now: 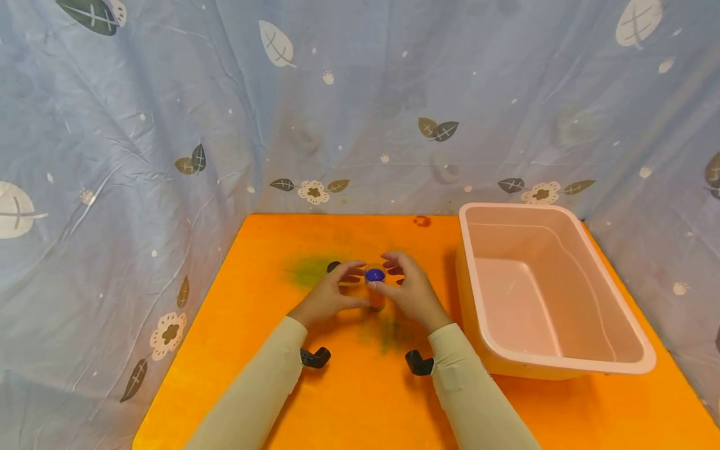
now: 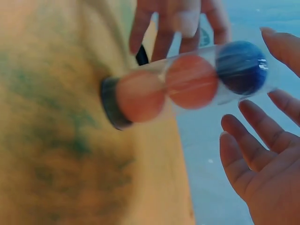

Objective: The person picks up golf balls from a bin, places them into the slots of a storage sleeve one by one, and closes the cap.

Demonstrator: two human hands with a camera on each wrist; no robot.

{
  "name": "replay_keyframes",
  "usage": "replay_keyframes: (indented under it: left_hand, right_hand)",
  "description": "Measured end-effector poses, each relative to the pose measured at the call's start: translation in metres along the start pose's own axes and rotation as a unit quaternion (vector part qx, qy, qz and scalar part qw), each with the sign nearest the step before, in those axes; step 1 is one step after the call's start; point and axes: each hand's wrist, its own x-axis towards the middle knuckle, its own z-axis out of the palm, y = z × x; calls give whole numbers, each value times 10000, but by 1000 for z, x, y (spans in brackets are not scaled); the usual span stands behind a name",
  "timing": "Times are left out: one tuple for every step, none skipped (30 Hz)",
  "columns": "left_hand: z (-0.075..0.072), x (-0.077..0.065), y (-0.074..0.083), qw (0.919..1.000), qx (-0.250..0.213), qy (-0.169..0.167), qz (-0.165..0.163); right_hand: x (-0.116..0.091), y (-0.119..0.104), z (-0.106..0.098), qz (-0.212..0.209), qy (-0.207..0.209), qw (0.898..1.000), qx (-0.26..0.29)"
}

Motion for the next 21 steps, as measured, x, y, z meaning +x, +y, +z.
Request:
replay_keyframes:
  left_hand:
    - [-7,-1,0,10000,42,-2,-23]
    - [-13,-3,-1,10000,65,13,-48]
    - [-20,-4,-2,9999,85,62,-78]
    - [-26,-5,-3,9998,101,131,-97]
    - [-32,-5,-4,9996,87,237,-101]
    - [-38,-5,-5,9992,115,364,-123]
    - [-43,-5,-7,9985,146,513,-158]
    - [-47,-4,-8,9973,196,675,-206]
    - [-51,-2,-10,9957,260,840,-280]
    - [-55,0,-12,9940,330,982,-357]
    - [-58,2,-14,9919,422,1115,-432]
    - [-60,5,-15,9899,517,1212,-528]
    - [-62,7,-17,9878,612,1291,-614]
    - [-63,11,-20,9860,750,1317,-690]
    - [-64,14,-23,9850,857,1299,-751]
    - [-65,17,-26,9844,957,1246,-791]
    - [-65,20,-28,9839,1070,1165,-837]
    - [-64,23,-30,9831,1199,1060,-891]
    - [-64,26,-32,9822,1326,949,-935]
    - [-63,29,-34,9808,1467,837,-972]
    - [-63,31,-35,9797,1573,746,-995]
  right_hand:
    - [0,2,2,38,-44,10000,34]
    - [0,5,4,61,-82,9999,58]
    - [0,7,6,71,-123,9999,67]
    - [0,9,8,95,-145,9998,103]
    - [0,12,10,100,-162,9998,104]
    - [0,14,12,103,-168,9997,134]
    - [0,17,14,114,-173,9997,146]
    - [0,19,16,127,-171,9997,145]
    - [0,22,18,150,-169,9996,159]
    - [0,24,19,194,-163,9995,170]
    - [-1,27,21,247,-160,9994,165]
    - [-2,29,22,291,-163,9993,166]
    - [-2,31,23,337,-159,9992,164]
    - [-3,32,24,371,-143,9991,166]
    - [-3,34,25,396,-120,9990,185]
    - [-4,35,26,382,-104,9990,189]
    - [-4,36,27,376,-82,9990,213]
    - [-4,37,28,353,-65,9991,245]
    - [-4,38,29,329,-41,9990,288]
    - [-3,38,30,304,-28,9990,322]
    - [-3,39,31,281,-16,9990,359]
